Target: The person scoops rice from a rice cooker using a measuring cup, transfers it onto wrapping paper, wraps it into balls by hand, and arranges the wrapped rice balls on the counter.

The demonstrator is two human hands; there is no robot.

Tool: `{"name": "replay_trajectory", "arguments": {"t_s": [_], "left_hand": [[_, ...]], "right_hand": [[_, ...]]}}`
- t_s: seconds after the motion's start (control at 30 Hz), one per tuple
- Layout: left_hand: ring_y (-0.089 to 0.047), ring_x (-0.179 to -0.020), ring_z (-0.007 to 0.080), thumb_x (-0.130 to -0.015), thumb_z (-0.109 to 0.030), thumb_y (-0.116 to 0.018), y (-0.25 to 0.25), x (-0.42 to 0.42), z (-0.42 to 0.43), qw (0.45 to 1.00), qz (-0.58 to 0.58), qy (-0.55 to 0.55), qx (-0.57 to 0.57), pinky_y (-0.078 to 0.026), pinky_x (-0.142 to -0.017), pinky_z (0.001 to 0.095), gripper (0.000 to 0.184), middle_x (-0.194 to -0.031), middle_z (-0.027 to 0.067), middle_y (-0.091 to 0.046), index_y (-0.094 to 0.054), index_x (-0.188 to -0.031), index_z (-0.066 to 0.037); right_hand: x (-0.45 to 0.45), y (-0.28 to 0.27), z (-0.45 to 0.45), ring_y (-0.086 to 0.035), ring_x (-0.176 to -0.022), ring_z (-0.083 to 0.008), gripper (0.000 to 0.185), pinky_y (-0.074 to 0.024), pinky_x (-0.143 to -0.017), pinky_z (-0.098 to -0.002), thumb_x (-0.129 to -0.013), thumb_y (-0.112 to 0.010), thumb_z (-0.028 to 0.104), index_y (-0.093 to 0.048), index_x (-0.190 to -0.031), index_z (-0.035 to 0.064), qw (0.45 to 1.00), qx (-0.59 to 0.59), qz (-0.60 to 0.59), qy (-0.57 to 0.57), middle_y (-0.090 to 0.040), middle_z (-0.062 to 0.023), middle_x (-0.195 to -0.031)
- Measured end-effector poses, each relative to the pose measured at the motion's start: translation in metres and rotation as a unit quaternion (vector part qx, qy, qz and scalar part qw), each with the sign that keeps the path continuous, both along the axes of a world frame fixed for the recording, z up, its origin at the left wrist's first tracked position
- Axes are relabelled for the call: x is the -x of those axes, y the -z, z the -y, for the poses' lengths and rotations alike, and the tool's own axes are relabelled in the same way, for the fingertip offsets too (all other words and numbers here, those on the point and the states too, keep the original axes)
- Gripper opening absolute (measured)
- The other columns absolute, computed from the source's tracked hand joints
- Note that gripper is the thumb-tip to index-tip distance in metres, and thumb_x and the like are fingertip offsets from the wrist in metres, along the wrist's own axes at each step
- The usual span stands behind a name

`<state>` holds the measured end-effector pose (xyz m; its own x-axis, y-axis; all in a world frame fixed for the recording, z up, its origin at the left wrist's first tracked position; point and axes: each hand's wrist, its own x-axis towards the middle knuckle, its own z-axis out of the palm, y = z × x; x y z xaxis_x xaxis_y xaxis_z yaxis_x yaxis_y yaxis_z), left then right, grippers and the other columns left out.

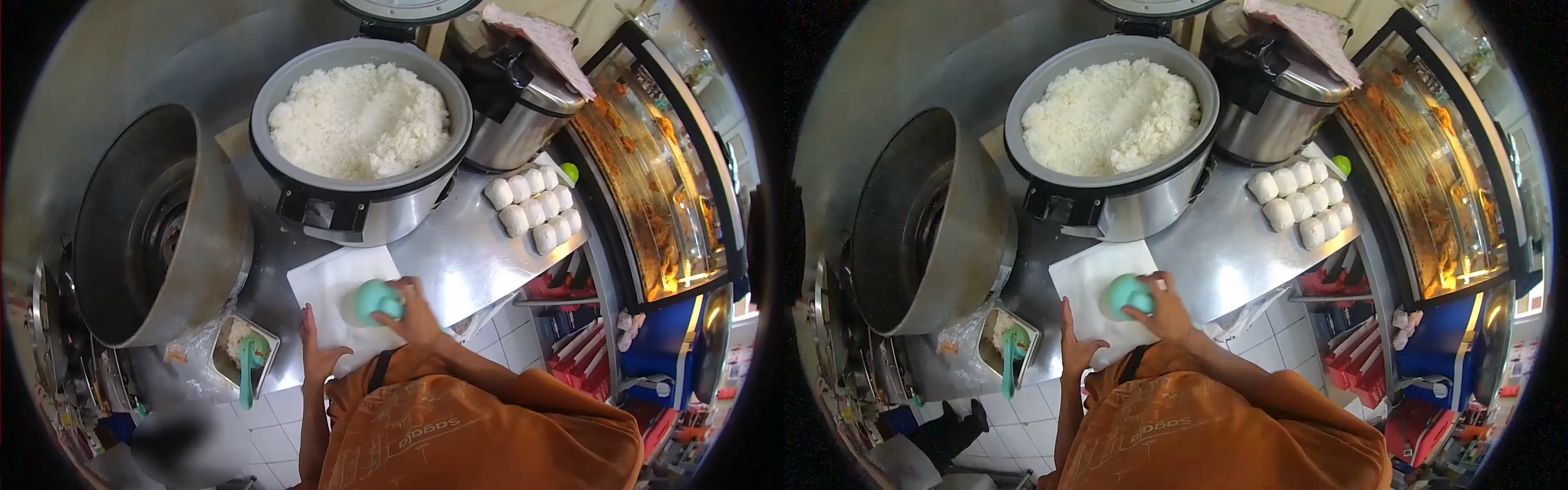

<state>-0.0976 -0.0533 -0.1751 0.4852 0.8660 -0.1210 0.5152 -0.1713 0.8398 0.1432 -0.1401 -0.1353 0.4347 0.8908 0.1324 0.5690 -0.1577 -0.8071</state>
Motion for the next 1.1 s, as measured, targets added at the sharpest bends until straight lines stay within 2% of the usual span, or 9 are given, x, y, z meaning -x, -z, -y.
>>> {"name": "replay_trajectory", "arguments": {"t_s": [0.2,0.3,0.43,0.53,0.67,0.73,0.8,0.93,1.1], "left_hand": [[-0.06,-0.115,0.0301,-0.067,-0.012,-0.089,0.026,0.02,0.011,0.993,0.002,0.06,-0.104,-0.04,-0.109,0.0458,0.065,-0.123,0.0085,-0.067,-0.064,-0.127,-0.01],[-0.063,-0.094,0.0232,-0.068,-0.015,-0.087,0.021,0.024,0.012,0.989,-0.018,0.105,-0.098,-0.044,-0.092,0.0408,0.036,-0.097,0.0026,-0.069,-0.071,-0.1,-0.012],[-0.062,-0.098,0.0229,-0.067,-0.021,-0.087,0.009,0.018,0.01,0.979,-0.076,0.172,-0.074,-0.039,-0.094,0.04,0.036,-0.098,0.0016,-0.068,-0.069,-0.097,-0.013],[-0.061,-0.104,0.0228,-0.067,-0.024,-0.087,0.007,0.016,0.011,0.977,-0.093,0.179,-0.072,-0.036,-0.098,0.0418,0.037,-0.1,0.0007,-0.067,-0.068,-0.097,-0.013],[-0.06,-0.107,0.0211,-0.073,-0.026,-0.081,0.024,0.018,0.015,0.971,-0.106,0.176,-0.121,-0.034,-0.098,0.0429,0.026,-0.101,0.0005,-0.067,-0.069,-0.093,-0.014],[-0.061,-0.103,0.0206,-0.08,-0.025,-0.076,0.023,0.018,0.015,0.967,-0.106,0.189,-0.131,-0.034,-0.096,0.0421,0.014,-0.098,-0.001,-0.068,-0.071,-0.089,-0.015],[-0.061,-0.101,0.0204,-0.084,-0.023,-0.073,0.02,0.017,0.014,0.972,-0.091,0.179,-0.124,-0.034,-0.095,0.0414,0.009,-0.096,-0.0016,-0.068,-0.072,-0.087,-0.015],[-0.061,-0.1,0.0188,-0.091,-0.021,-0.068,0.017,0.015,0.011,0.976,-0.093,0.177,-0.086,-0.032,-0.097,0.0395,0.01,-0.096,-0.0009,-0.068,-0.073,-0.09,-0.012],[-0.062,-0.099,0.023,-0.098,-0.019,-0.06,0.022,0.015,0.011,0.986,-0.063,0.127,-0.084,-0.038,-0.092,0.0414,0.015,-0.099,0.0018,-0.069,-0.07,-0.094,-0.009]], "right_hand": [[-0.112,0.06,0.034,-0.049,-0.117,-0.0422,0.061,-0.0426,-0.101,-0.0488,-0.085,-0.079,0.021,-0.049,-0.133,-0.0011,0.959,0.05,0.037,0.275,-0.051,-0.0254,-0.123],[-0.172,0.085,0.024,-0.056,-0.119,-0.0364,0.058,-0.0485,-0.1,-0.0425,-0.089,-0.073,0.013,-0.045,-0.139,-0.0004,0.958,-0.025,-0.022,0.286,-0.052,-0.0238,-0.132],[-0.2,0.07,0.007,-0.058,-0.127,-0.0301,0.067,-0.0499,-0.103,-0.0364,-0.095,-0.066,0.01,-0.032,-0.151,0.0026,0.938,-0.106,-0.176,0.279,-0.046,-0.0237,-0.149],[-0.2,0.056,0.015,-0.053,-0.135,-0.0364,0.072,-0.0481,-0.107,-0.0386,-0.096,-0.063,0.008,-0.024,-0.156,0.0051,0.941,-0.086,-0.215,0.247,-0.037,-0.0251,-0.157],[-0.17,0.048,0.035,-0.069,-0.105,-0.0279,0.045,-0.0556,-0.087,-0.0364,-0.098,-0.059,0.009,-0.047,-0.141,0.0018,0.96,-0.015,-0.071,0.271,-0.065,-0.019,-0.13],[-0.127,0.027,0.038,-0.064,-0.075,-0.0162,0.027,-0.0523,-0.069,-0.03,-0.096,-0.063,0.01,-0.063,-0.121,0.0009,0.967,-0.052,-0.022,0.248,-0.07,-0.0087,-0.102],[-0.096,0.031,0.048,-0.062,-0.077,-0.0141,0.026,-0.05,-0.067,-0.0298,-0.093,-0.069,0.012,-0.066,-0.117,0.0019,0.994,0.031,-0.06,0.083,-0.07,-0.007,-0.101],[-0.035,0.041,0.053,-0.056,-0.115,-0.0329,0.043,-0.044,-0.1,-0.0452,-0.081,-0.082,0.03,-0.068,-0.115,0.0087,0.959,0.085,0.072,-0.259,-0.062,-0.0115,-0.119],[-0.015,0.021,0.042,-0.049,-0.124,-0.0333,0.051,-0.0362,-0.108,-0.0499,-0.077,-0.083,0.028,-0.065,-0.121,0.0106,0.97,0.089,0.112,-0.195,-0.055,-0.01,-0.128]]}}
